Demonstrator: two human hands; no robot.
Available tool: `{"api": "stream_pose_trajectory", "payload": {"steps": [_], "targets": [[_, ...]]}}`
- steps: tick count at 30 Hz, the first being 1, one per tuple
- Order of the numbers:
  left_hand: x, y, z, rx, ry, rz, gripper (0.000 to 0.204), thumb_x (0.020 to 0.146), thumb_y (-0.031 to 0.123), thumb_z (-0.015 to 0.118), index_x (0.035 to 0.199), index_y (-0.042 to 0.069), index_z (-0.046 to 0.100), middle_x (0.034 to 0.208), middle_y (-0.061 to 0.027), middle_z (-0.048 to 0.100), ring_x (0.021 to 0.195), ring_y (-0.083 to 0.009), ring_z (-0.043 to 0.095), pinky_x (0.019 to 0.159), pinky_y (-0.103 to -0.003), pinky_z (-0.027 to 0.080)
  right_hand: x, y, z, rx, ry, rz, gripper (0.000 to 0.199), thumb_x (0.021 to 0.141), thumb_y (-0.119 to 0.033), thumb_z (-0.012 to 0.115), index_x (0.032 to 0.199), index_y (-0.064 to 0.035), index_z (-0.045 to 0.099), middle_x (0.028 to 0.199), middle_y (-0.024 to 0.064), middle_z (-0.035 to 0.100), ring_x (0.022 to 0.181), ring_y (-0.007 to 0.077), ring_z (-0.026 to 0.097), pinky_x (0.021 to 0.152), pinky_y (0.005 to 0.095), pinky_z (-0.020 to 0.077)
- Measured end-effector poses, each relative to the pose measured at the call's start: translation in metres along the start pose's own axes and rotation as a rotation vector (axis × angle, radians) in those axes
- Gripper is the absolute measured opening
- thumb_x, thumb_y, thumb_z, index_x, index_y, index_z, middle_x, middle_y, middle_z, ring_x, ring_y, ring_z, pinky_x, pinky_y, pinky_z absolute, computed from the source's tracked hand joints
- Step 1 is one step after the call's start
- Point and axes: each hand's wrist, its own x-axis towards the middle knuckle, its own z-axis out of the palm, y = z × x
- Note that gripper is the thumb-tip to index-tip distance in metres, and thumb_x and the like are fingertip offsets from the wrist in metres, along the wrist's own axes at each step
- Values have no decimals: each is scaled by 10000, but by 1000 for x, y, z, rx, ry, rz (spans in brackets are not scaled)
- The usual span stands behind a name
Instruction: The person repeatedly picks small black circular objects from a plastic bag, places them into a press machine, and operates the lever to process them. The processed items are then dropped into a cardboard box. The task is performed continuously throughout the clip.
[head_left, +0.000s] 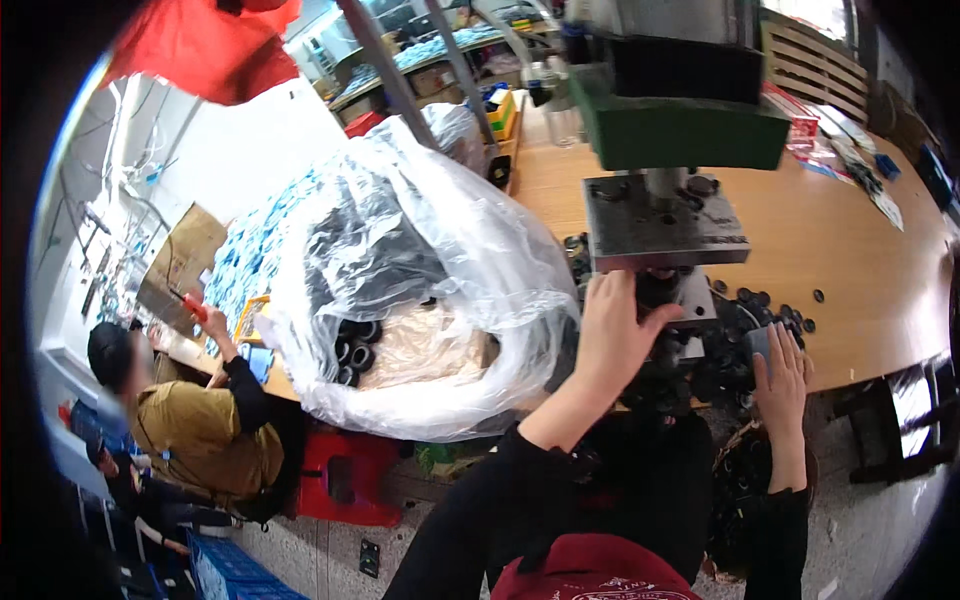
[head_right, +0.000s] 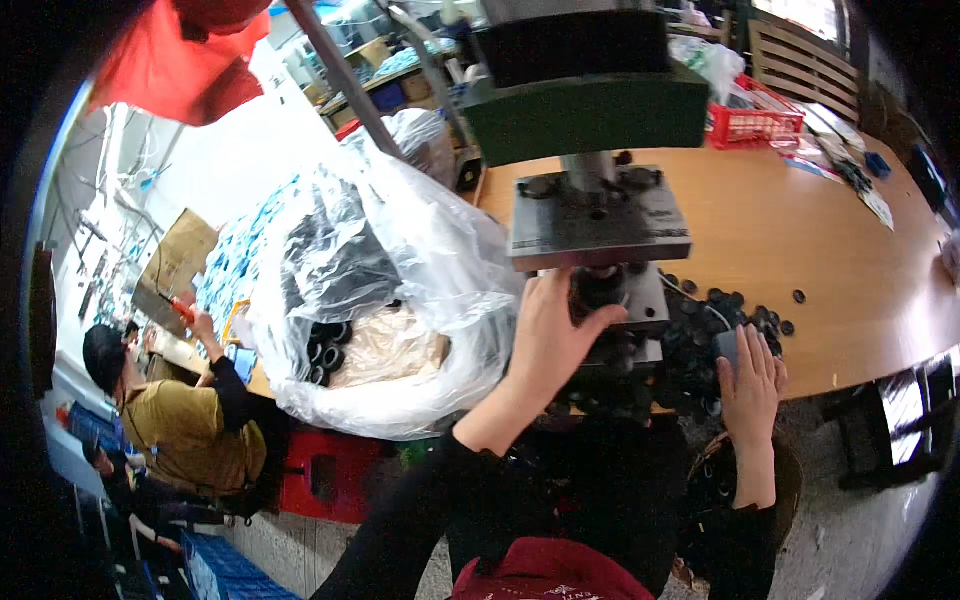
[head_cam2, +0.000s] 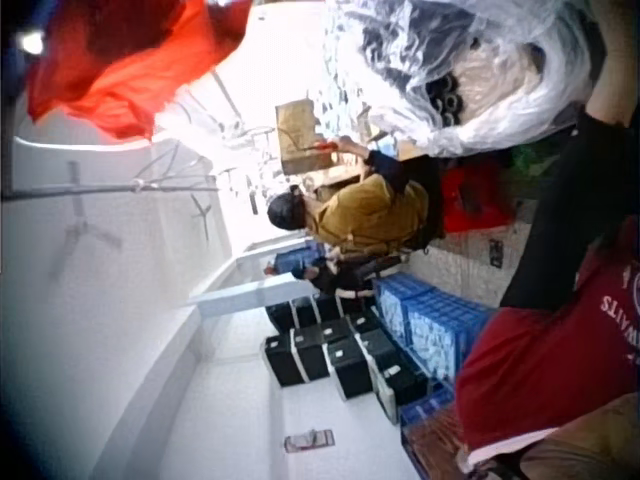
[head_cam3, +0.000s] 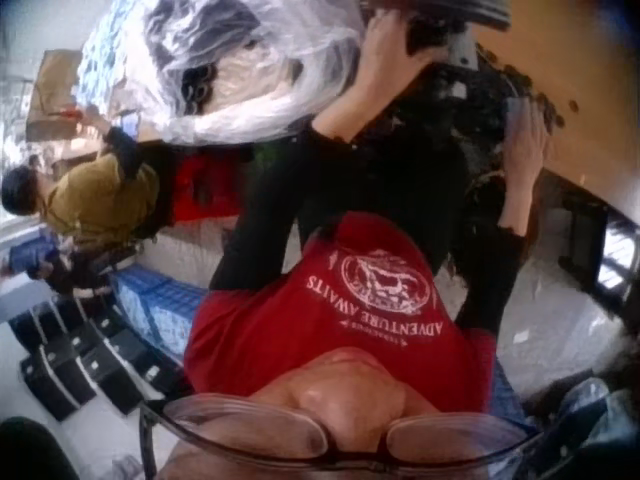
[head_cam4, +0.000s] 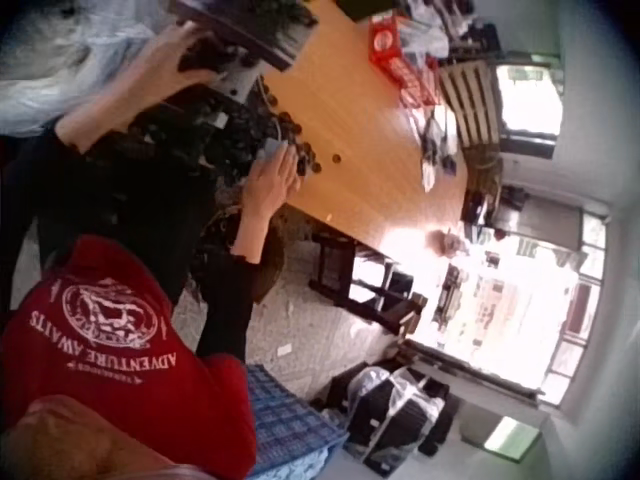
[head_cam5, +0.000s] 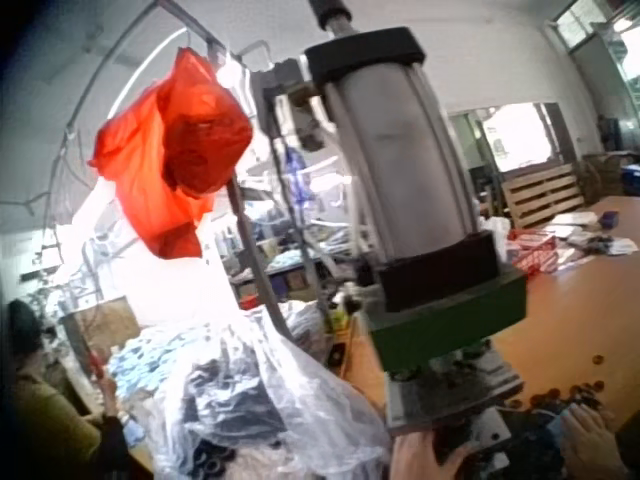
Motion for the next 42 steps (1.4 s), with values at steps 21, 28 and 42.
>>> {"api": "stream_pose_trajectory", "payload": {"steps": [21, 28, 42], "targets": [[-88, -248, -242, 747, 50, -637, 300, 773, 260, 777, 918, 31, 648, 944, -174, 631, 819, -374, 618, 719, -441, 501, 0, -94, -36, 314, 411, -304, 454, 927, -266, 629, 1316, -43, 557, 1333, 106, 566, 1200, 253, 518, 1015, 370, 294], [-82, -84, -201, -208, -38, -619, 621, 734, -5, 796, 1289, -30, 519, 1076, -73, 611, 894, -137, 628, 742, -246, 513, 57, -170, -50, 453, 398, -232, 531, 764, -423, 772, 1134, -87, 591, 1022, 79, 597, 1024, 258, 548, 933, 411, 316], [1, -5, -45, -182, -183, -189, 483, 751, 185, 826, 1138, -24, 626, 990, -125, 683, 915, -208, 637, 823, -331, 496, -78, -14, 22, 399, 360, 232, 547, 755, -213, 783, 1227, -41, 565, 1191, 152, 569, 1147, 333, 503, 987, 431, 393]]}}
